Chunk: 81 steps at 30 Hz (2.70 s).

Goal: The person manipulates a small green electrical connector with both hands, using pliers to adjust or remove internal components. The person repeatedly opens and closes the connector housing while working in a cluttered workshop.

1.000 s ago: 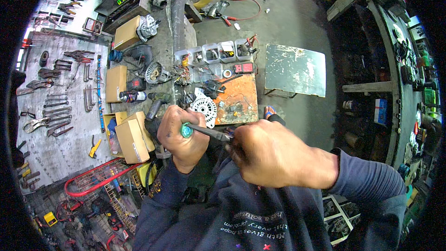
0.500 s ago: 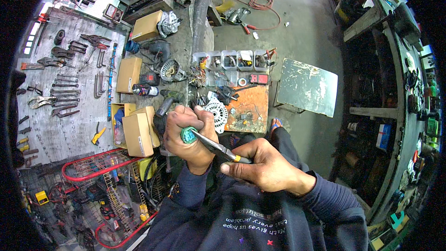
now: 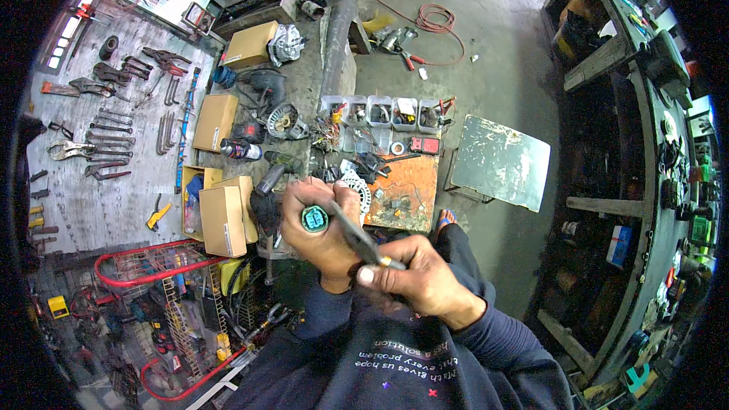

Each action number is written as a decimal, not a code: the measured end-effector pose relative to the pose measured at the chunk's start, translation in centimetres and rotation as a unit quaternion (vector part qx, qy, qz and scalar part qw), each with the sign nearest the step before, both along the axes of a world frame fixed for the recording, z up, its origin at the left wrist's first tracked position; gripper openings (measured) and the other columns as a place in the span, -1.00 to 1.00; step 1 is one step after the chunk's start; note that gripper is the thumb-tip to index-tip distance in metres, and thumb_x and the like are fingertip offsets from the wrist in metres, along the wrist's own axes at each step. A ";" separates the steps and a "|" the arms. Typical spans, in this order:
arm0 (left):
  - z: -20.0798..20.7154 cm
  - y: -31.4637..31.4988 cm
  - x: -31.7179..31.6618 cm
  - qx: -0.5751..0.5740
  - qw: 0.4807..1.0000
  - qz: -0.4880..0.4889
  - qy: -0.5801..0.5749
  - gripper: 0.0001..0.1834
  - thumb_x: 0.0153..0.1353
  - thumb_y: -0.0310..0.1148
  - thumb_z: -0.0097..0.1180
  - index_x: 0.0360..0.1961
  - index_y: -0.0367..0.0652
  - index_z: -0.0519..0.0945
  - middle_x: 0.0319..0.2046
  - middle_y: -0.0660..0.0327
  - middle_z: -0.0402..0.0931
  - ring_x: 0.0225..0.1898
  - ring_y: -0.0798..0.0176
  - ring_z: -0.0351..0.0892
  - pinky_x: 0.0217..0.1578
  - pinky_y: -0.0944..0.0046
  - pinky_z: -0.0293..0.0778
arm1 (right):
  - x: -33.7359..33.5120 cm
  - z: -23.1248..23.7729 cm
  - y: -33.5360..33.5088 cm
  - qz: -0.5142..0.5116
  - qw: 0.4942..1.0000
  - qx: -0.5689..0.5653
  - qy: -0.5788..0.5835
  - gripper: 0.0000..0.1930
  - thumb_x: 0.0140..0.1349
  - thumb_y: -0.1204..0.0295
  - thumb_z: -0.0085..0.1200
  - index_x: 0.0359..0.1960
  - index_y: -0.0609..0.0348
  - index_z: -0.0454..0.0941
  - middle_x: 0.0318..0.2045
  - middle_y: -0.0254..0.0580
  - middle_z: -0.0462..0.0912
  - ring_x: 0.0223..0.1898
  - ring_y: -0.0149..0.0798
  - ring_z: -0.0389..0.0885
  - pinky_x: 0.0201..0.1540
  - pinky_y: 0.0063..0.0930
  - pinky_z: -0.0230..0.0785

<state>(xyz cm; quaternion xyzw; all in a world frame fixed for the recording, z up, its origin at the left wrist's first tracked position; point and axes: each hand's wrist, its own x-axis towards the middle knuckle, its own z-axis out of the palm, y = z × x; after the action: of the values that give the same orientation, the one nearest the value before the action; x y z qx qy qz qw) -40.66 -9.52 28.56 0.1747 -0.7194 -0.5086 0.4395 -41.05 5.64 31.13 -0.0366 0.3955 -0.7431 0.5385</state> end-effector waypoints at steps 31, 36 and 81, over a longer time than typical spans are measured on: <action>4.8 -3.4 3.8 -0.202 0.952 -0.192 -0.126 -0.65 -0.01 -0.62 0.43 -0.12 -0.32 0.74 -0.22 0.05 0.71 -0.19 0.09 0.68 -0.09 0.23 0.56 | -3.9 9.3 3.1 0.055 0.416 0.340 0.842 -0.77 -0.05 0.36 0.19 -0.43 0.31 0.63 -0.10 0.11 0.54 -0.15 -0.01 0.53 -0.19 -0.11 0.36; 4.6 -3.3 3.8 -0.202 0.938 -0.218 -0.177 -0.48 -0.16 -0.77 0.29 -0.08 -0.19 0.77 -0.18 0.05 0.73 -0.16 0.01 0.70 -0.08 0.15 0.59 | -4.3 7.5 3.5 0.052 0.383 0.311 0.868 -0.79 -0.08 0.37 0.19 -0.52 0.31 0.62 -0.11 0.13 0.53 -0.20 -0.02 0.49 -0.23 -0.09 0.33; -0.2 -2.0 2.8 -0.070 0.922 -0.270 -0.267 -0.48 0.35 0.02 0.24 -0.10 -0.31 0.48 -0.26 -0.01 0.57 -0.26 -0.12 0.61 -0.21 0.06 0.50 | -3.0 -0.4 2.8 -0.005 0.741 0.339 0.580 -0.83 0.01 0.56 0.31 -0.46 0.31 0.52 -0.43 0.10 0.54 -0.37 0.26 0.61 -0.34 0.01 0.48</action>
<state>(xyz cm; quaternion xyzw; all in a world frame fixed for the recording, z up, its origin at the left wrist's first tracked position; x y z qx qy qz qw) -37.89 -11.49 28.31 0.0718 -0.8638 -0.4908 0.0883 -44.08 8.39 30.71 -0.2733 0.8574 -0.3977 0.1787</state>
